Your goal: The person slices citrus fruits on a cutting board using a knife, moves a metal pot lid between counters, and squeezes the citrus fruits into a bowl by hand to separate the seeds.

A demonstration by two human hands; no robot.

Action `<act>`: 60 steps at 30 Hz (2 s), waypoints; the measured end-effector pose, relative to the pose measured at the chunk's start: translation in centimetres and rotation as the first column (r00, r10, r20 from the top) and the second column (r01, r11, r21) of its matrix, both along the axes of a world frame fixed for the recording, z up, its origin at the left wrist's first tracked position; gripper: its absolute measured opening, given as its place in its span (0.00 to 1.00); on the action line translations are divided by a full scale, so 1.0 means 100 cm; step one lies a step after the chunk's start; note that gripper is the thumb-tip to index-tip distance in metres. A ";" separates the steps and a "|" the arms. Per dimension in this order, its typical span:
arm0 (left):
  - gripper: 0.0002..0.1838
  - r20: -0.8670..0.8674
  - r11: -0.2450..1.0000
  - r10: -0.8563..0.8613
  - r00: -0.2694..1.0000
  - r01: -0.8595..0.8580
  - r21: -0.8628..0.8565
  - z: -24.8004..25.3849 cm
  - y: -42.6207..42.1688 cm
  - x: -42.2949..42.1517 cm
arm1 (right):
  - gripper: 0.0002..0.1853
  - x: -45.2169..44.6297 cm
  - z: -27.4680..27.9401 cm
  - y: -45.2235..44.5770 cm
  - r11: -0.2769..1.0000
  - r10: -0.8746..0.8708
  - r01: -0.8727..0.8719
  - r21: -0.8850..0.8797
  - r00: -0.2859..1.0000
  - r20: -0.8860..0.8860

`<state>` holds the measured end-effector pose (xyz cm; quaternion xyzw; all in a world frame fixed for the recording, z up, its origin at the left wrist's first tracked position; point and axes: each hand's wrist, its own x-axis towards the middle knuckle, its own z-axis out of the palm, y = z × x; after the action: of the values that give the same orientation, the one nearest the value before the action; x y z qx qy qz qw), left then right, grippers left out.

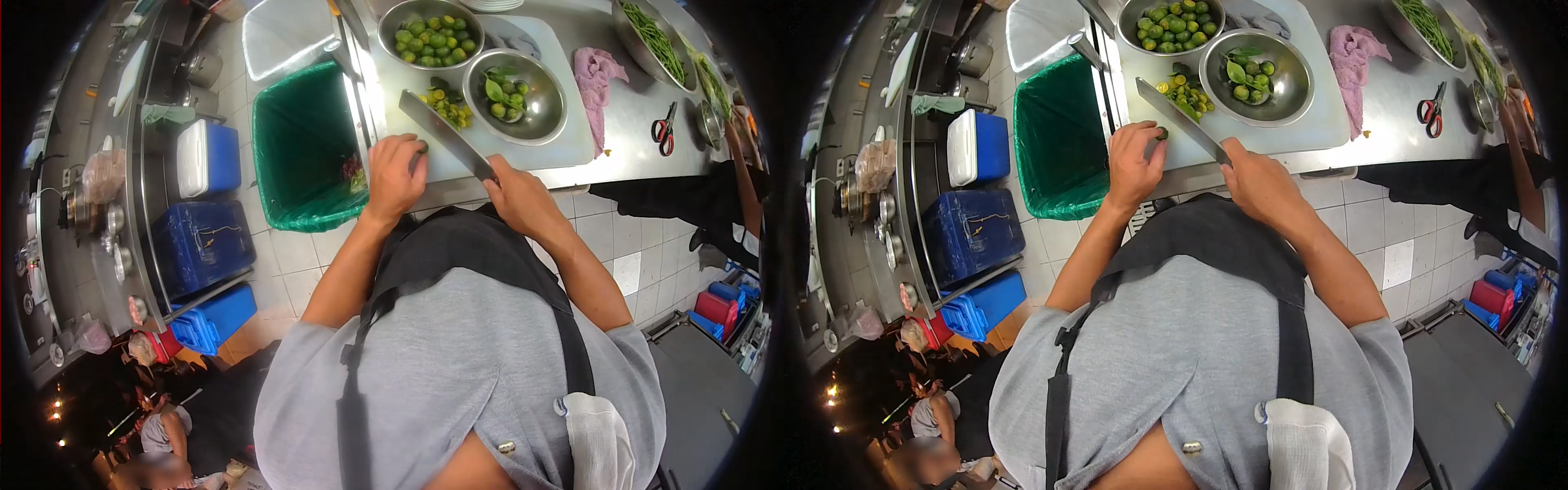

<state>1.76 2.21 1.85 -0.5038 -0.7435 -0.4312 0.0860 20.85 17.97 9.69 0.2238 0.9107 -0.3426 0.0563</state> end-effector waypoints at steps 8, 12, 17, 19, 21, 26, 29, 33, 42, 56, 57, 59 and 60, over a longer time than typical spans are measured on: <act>0.11 0.102 1.000 0.024 0.995 -0.024 0.002 -0.007 -0.010 -0.006 | 0.14 -0.001 0.005 -0.002 1.000 0.017 -0.017 0.023 1.000 0.004; 0.10 0.139 0.997 0.067 0.988 -0.062 -0.040 0.000 -0.008 -0.003 | 0.13 0.003 0.007 -0.003 0.999 0.046 -0.046 0.011 0.999 -0.026; 0.09 0.129 0.988 0.106 0.986 -0.090 -0.122 0.005 0.001 -0.006 | 0.13 0.012 0.025 -0.004 0.998 0.063 -0.063 -0.009 0.998 -0.022; 0.08 0.125 0.988 0.106 0.986 -0.091 -0.125 0.005 0.002 -0.006 | 0.13 0.016 0.033 -0.002 0.997 0.075 -0.075 -0.010 0.997 -0.006; 0.08 0.120 0.989 0.102 0.988 -0.087 -0.121 0.004 0.003 -0.007 | 0.13 0.018 0.041 -0.002 0.997 0.077 -0.076 -0.025 0.997 0.009; 0.09 0.128 0.994 0.092 0.988 -0.083 -0.069 0.003 0.002 -0.006 | 0.12 0.019 0.049 -0.004 0.997 0.073 -0.071 -0.042 0.996 0.042; 0.09 0.132 0.997 0.076 0.988 -0.073 -0.031 0.002 0.002 -0.006 | 0.12 0.008 0.027 -0.001 0.995 0.086 -0.086 -0.047 0.996 -0.002; 0.10 0.086 0.998 0.051 0.995 -0.048 -0.040 -0.001 -0.002 -0.006 | 0.12 -0.012 0.002 0.003 0.992 0.119 -0.120 -0.034 0.993 -0.023; 0.10 0.260 0.957 0.196 0.945 -0.242 0.158 0.023 0.005 -0.041 | 0.11 0.003 0.002 0.007 0.999 0.046 -0.045 0.026 0.997 -0.065; 0.10 0.112 0.833 -0.379 0.919 0.392 -0.390 0.092 0.162 -0.040 | 0.09 0.008 0.002 -0.011 0.997 0.025 -0.018 0.075 0.995 -0.098; 0.10 0.119 0.728 -0.453 0.883 0.444 -0.523 0.089 0.166 -0.028 | 0.09 0.008 0.001 -0.011 0.997 0.024 -0.015 0.081 0.994 -0.104; 0.10 -0.003 0.657 -0.525 0.851 0.403 -0.637 0.072 0.173 -0.006 | 0.10 0.007 0.000 -0.011 0.996 0.027 -0.016 0.093 0.993 -0.116; 0.09 -0.062 0.622 -0.561 0.826 0.371 -0.689 0.068 0.176 0.001 | 0.10 0.007 0.000 -0.010 0.995 0.030 -0.019 0.095 0.993 -0.113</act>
<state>1.82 19.79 8.70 -0.7318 -0.6680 -0.0796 -0.1096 21.57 16.94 9.71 0.1949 0.9301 -0.3112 -0.0024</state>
